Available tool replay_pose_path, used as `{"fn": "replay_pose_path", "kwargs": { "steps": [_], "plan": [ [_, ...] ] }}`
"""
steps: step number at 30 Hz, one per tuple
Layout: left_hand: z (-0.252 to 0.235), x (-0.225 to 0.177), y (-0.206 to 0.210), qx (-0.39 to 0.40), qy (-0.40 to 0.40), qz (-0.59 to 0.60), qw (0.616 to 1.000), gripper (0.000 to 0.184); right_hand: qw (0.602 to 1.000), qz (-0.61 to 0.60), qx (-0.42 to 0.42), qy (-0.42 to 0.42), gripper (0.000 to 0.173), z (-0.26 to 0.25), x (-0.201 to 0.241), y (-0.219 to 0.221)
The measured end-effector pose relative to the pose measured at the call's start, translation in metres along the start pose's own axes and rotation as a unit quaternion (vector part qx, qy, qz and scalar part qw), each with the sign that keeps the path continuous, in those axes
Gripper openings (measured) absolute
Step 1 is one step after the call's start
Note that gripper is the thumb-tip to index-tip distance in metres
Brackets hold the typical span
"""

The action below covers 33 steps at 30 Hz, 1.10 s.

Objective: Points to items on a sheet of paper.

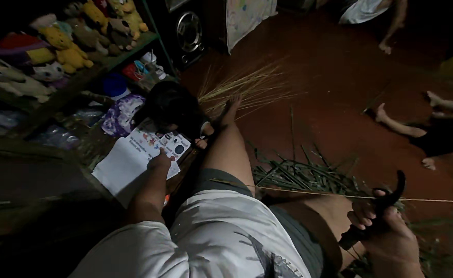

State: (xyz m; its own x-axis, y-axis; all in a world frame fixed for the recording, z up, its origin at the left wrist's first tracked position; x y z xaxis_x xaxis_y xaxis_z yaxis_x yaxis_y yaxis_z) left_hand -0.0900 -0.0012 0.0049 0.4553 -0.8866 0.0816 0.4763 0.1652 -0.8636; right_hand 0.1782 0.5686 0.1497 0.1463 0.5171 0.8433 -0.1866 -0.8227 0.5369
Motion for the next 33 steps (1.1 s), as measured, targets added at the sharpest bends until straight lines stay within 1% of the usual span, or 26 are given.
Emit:
{"fn": "replay_pose_path", "kwargs": {
  "steps": [2, 6, 10, 13, 15, 17, 19, 24, 27, 29, 31, 33],
  "plan": [
    [-0.007, 0.0, -0.002, -0.007, 0.005, -0.001, 1.0, 0.08, 1.0, 0.001, 0.0, 0.001, 0.035, 0.0, -0.001, -0.001],
    [-0.009, -0.001, -0.013, 0.016, 0.028, -0.009, 0.999, 0.085, 1.0, 0.006, 0.016, 0.002, 0.036, -0.002, 0.0, 0.001],
    [-0.012, -0.001, -0.011, 0.004, 0.024, -0.016, 1.0, 0.086, 1.0, 0.005, 0.027, -0.003, 0.036, -0.003, 0.0, 0.001],
    [-0.012, -0.001, -0.013, 0.007, 0.03, -0.018, 0.999, 0.078, 1.0, 0.003, 0.031, -0.001, 0.035, -0.002, 0.0, 0.0],
    [-0.014, 0.002, -0.015, 0.007, 0.045, -0.028, 0.999, 0.065, 1.0, 0.009, 0.02, 0.003, 0.035, -0.002, 0.001, -0.002],
    [-0.013, 0.006, -0.018, -0.007, 0.046, -0.023, 0.999, 0.056, 1.0, 0.016, 0.013, 0.006, 0.034, -0.003, 0.002, -0.004],
    [-0.012, 0.01, -0.019, -0.038, 0.035, 0.004, 0.999, 0.052, 1.0, 0.023, 0.008, 0.008, 0.033, -0.003, 0.003, -0.005],
    [-0.014, 0.006, -0.023, -0.08, -0.01, 0.043, 0.996, 0.067, 0.999, 0.028, 0.001, 0.02, 0.031, -0.008, 0.0, -0.011],
    [-0.023, 0.003, -0.023, -0.08, -0.02, 0.068, 0.994, 0.072, 0.999, 0.023, -0.019, 0.025, 0.03, -0.009, -0.006, -0.015],
    [-0.028, 0.002, -0.025, -0.064, -0.038, 0.085, 0.994, 0.076, 0.999, 0.019, -0.023, 0.024, 0.029, -0.01, -0.009, -0.016],
    [-0.032, 0.003, -0.025, -0.058, -0.066, 0.095, 0.992, 0.078, 0.999, 0.023, -0.025, 0.023, 0.028, -0.011, -0.012, -0.016],
    [-0.038, 0.007, -0.02, -0.06, -0.075, 0.119, 0.988, 0.078, 0.998, 0.037, -0.039, 0.024, 0.027, -0.012, -0.015, -0.014]
  ]
}}
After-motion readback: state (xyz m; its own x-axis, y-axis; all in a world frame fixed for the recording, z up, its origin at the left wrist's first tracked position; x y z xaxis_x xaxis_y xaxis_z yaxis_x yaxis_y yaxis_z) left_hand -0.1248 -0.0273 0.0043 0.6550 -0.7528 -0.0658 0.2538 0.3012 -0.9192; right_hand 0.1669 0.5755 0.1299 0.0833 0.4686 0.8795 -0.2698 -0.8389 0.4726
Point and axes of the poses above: each hand's wrist, its own z-axis away from the middle knuckle, its own y-axis out of the palm, x = y × z, the point moved 3 cm from there along -z, towards the middle knuckle
